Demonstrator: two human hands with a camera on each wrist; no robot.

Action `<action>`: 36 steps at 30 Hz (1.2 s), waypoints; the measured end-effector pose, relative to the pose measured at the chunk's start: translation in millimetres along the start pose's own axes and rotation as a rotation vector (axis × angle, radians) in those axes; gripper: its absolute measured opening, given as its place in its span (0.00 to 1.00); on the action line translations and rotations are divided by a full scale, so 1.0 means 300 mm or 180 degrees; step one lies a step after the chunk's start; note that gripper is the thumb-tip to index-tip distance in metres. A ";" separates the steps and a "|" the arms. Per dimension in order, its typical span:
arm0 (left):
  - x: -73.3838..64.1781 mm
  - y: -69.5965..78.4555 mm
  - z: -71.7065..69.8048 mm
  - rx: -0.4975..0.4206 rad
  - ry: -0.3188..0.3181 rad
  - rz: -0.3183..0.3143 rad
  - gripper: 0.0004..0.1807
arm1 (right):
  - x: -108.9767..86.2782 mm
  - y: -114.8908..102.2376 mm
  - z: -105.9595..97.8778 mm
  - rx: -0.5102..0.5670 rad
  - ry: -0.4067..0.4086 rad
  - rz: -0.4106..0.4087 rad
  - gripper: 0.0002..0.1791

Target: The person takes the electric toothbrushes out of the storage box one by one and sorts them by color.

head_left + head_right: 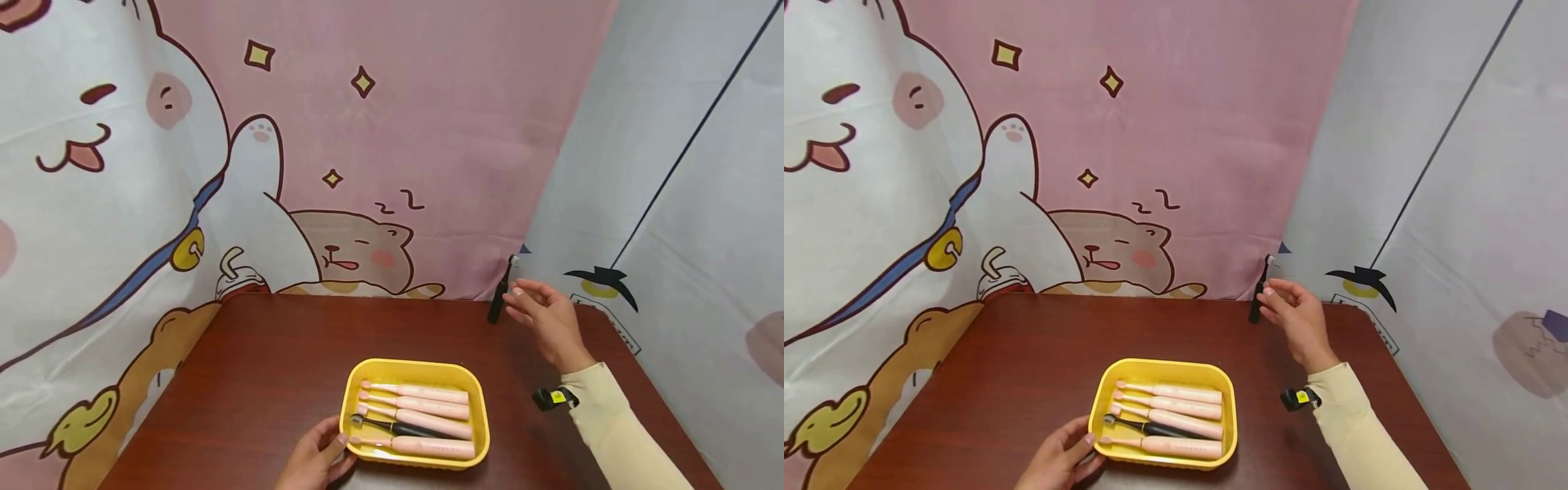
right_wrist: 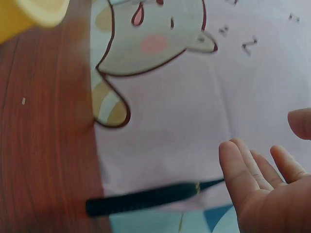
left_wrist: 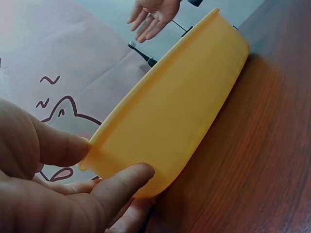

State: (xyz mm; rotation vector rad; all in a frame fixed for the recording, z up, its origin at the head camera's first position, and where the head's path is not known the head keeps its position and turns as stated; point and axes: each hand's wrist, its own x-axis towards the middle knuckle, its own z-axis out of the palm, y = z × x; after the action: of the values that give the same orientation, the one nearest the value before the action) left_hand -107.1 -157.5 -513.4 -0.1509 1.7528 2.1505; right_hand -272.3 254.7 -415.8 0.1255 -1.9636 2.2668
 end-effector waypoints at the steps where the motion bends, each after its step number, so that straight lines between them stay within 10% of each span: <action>1: 0.001 0.000 0.002 -0.0001 0.0012 -0.0014 0.31 | -0.007 -0.004 0.013 -0.0027 -0.0052 -0.0023 0.31; 36: -0.002 0.000 0.000 0.0061 -0.0031 0.0094 0.31 | -0.207 0.021 0.332 -0.0613 -0.1912 0.0530 0.29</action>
State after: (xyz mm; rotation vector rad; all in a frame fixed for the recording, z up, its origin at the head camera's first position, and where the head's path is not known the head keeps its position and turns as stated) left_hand -106.4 -157.7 -513.3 -0.1100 1.7803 2.1508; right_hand -214.8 152.1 -417.1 0.7210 -2.5486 2.3055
